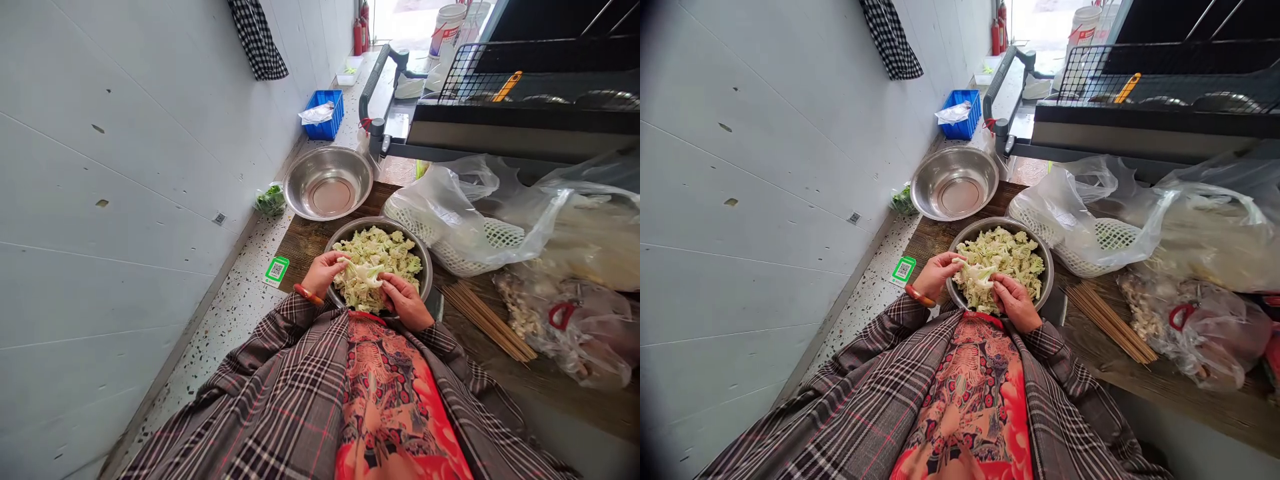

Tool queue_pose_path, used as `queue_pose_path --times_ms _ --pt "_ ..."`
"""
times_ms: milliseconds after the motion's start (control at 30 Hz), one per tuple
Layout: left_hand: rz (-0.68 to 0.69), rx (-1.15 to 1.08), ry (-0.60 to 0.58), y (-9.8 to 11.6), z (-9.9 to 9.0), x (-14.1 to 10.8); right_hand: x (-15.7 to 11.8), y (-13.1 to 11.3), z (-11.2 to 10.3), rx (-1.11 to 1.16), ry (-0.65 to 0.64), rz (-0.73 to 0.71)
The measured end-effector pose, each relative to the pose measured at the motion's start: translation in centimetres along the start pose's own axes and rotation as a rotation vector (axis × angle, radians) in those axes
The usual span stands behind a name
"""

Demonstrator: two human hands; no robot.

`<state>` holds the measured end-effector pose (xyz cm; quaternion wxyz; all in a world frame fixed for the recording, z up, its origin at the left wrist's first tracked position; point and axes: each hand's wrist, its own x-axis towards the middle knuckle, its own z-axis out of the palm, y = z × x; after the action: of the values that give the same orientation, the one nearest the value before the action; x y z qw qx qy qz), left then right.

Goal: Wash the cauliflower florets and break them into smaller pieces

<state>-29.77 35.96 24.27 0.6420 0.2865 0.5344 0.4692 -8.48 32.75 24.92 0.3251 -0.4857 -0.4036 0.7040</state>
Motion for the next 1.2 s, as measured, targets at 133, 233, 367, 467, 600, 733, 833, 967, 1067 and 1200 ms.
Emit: queue_pose_path --times_ms 133,233,367,467,600,733,833,967,1067,1200 --pt "0.077 0.118 0.121 -0.3 -0.7 0.4 -0.3 0.1 -0.1 -0.006 -0.031 -0.019" --pt "-0.004 0.014 0.156 -0.1 -0.8 0.3 -0.5 0.0 0.4 -0.076 -0.094 -0.034" --pt "-0.114 -0.134 0.151 0.5 -0.3 -0.2 -0.5 0.4 1.3 -0.216 -0.165 -0.092" --pt "-0.163 -0.202 0.147 1.0 0.3 -0.8 -0.2 1.3 1.4 -0.321 -0.1 -0.137" --pt "-0.212 -0.23 0.129 1.2 0.8 -1.4 0.0 2.1 0.8 -0.361 -0.031 -0.152" --pt "-0.198 -0.212 0.154 1.0 0.9 -1.5 -0.1 2.2 0.5 -0.416 -0.027 -0.191" --pt "-0.165 -0.224 0.198 0.9 1.0 -1.4 -0.3 2.1 0.6 -0.452 -0.036 -0.228" --pt "-0.126 -0.243 0.231 0.8 1.1 -1.4 -0.3 2.2 0.6 -0.472 -0.05 -0.241" --pt "-0.102 -0.252 0.236 0.7 1.1 -1.4 -0.2 2.3 0.6 -0.455 -0.039 -0.208" --pt "-0.091 -0.265 0.243 0.6 1.2 -1.4 -0.1 2.5 0.4 -0.451 -0.03 -0.197"
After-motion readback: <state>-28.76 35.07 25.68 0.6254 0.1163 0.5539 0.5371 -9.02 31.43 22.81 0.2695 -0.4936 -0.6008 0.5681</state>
